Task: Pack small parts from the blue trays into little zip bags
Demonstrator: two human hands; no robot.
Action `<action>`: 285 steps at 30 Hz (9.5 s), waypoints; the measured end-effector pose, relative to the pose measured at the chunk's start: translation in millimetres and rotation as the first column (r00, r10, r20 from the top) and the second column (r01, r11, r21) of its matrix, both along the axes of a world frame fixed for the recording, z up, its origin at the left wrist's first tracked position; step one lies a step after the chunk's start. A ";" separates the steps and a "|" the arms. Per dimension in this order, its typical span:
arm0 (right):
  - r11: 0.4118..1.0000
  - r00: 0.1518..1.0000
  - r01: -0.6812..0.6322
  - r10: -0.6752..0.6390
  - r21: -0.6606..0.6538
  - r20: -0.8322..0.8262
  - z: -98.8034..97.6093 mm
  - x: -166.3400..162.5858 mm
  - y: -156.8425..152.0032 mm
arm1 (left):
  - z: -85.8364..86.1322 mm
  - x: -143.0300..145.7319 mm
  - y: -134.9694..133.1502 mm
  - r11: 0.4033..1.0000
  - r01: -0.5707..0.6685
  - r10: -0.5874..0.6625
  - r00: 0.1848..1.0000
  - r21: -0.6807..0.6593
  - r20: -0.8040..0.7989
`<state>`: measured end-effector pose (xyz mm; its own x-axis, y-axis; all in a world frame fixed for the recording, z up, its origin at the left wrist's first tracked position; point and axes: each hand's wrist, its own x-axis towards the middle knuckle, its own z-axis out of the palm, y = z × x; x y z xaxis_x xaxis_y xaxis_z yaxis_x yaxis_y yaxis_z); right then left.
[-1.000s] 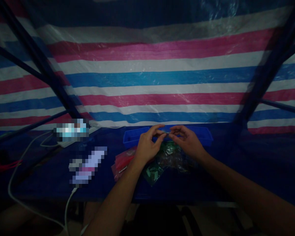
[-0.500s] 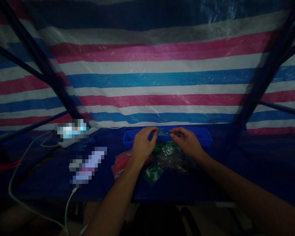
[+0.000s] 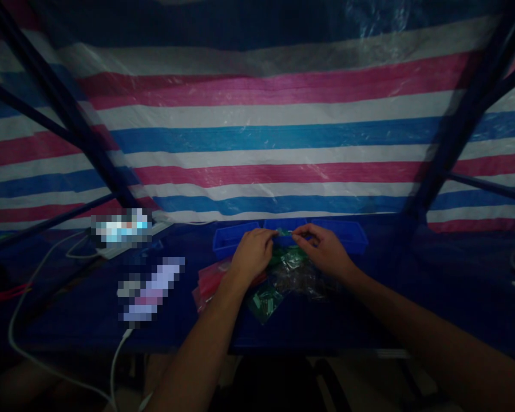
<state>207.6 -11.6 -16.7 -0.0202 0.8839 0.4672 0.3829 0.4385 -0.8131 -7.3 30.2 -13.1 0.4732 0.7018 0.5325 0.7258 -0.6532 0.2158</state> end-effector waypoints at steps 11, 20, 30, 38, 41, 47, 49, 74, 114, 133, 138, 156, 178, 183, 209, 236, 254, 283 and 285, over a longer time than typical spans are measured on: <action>0.991 0.970 0.057 -0.084 0.123 0.230 -0.5 3.7 0.9 | 19.6 -13.2 -4.7 0.979 -0.202 0.198 0.976 0.039 0.096; 0.929 0.772 -0.102 -0.152 0.356 0.617 12.7 -3.2 22.8 | 22.8 -34.3 -0.3 0.890 -0.457 0.457 0.889 0.014 -0.018; 0.972 0.652 -0.162 -0.025 0.172 0.758 -0.7 -5.4 46.9 | -0.4 -20.2 9.7 0.992 -0.127 0.125 0.990 -0.026 -0.072; 0.936 0.777 -0.132 -0.107 0.327 0.621 2.4 4.3 43.8 | 2.7 -20.7 5.7 0.989 -0.115 0.105 0.989 0.098 0.100; 0.911 0.801 -0.062 -0.198 0.407 0.565 3.9 9.9 39.5 | 3.8 -20.0 5.7 0.986 -0.084 0.055 0.978 0.142 0.201; 0.880 0.811 0.008 -0.284 0.475 0.512 9.1 3.4 25.7 | 7.0 -18.6 3.9 0.981 -0.027 -0.028 0.960 0.190 0.277; 0.880 0.801 0.014 -0.295 0.475 0.521 12.0 -2.5 21.0 | 9.9 -17.5 0.7 0.983 -0.020 -0.032 0.961 0.185 0.276; 0.941 0.685 -0.023 -0.232 0.338 0.691 -3.1 4.7 26.8 | 2.5 -10.6 1.9 0.985 -0.172 0.173 0.985 -0.013 0.016; 0.989 0.527 0.058 0.088 -0.139 0.846 -9.6 107.0 53.1 | 2.1 -22.3 6.3 0.878 -0.474 0.430 0.843 -0.067 -0.324; 0.997 0.527 0.051 0.024 -0.060 0.850 -23.9 99.0 58.9 | 6.9 -17.7 3.8 0.851 -0.519 0.465 0.816 -0.080 -0.344; 0.998 0.638 0.049 0.002 -0.044 0.770 -15.2 94.9 53.2 | 10.1 -19.3 1.4 0.878 -0.478 0.469 0.867 -0.014 -0.169; 0.942 0.926 -0.237 0.145 0.238 0.350 8.0 22.5 16.2 | 17.3 7.1 -18.5 0.982 0.185 -0.184 0.944 0.020 0.272; 0.965 0.588 0.256 -0.203 0.058 0.783 -7.3 74.3 43.8 | 4.4 -19.7 -1.4 0.923 -0.380 0.357 0.907 -0.068 -0.222; 0.976 0.688 0.201 -0.201 0.083 0.698 -10.4 64.4 42.7 | 2.6 -17.0 0.6 0.966 -0.257 0.256 0.966 -0.013 -0.046; 0.990 0.669 -0.023 -0.088 0.139 0.738 -7.1 60.3 48.9 | 2.8 -18.6 25.9 0.992 -0.092 0.092 0.996 -0.085 -0.008; 0.965 0.549 0.171 -0.261 0.198 0.794 -9.6 35.8 58.1 | 6.0 -18.0 45.6 0.981 -0.188 0.184 0.980 -0.043 -0.081; 0.989 0.557 0.066 -0.149 0.136 0.817 -3.7 48.2 34.3 | 8.8 -21.1 14.1 0.982 -0.143 0.132 0.986 -0.119 -0.097; 0.973 0.545 0.180 -0.223 0.147 0.808 6.4 41.5 19.7 | 31.2 -96.2 -88.7 0.918 -0.283 0.263 0.959 -0.278 -0.110; 0.971 0.552 0.191 -0.226 0.142 0.802 8.2 40.3 18.5 | 35.4 -96.7 -88.8 0.910 -0.274 0.258 0.962 -0.312 -0.092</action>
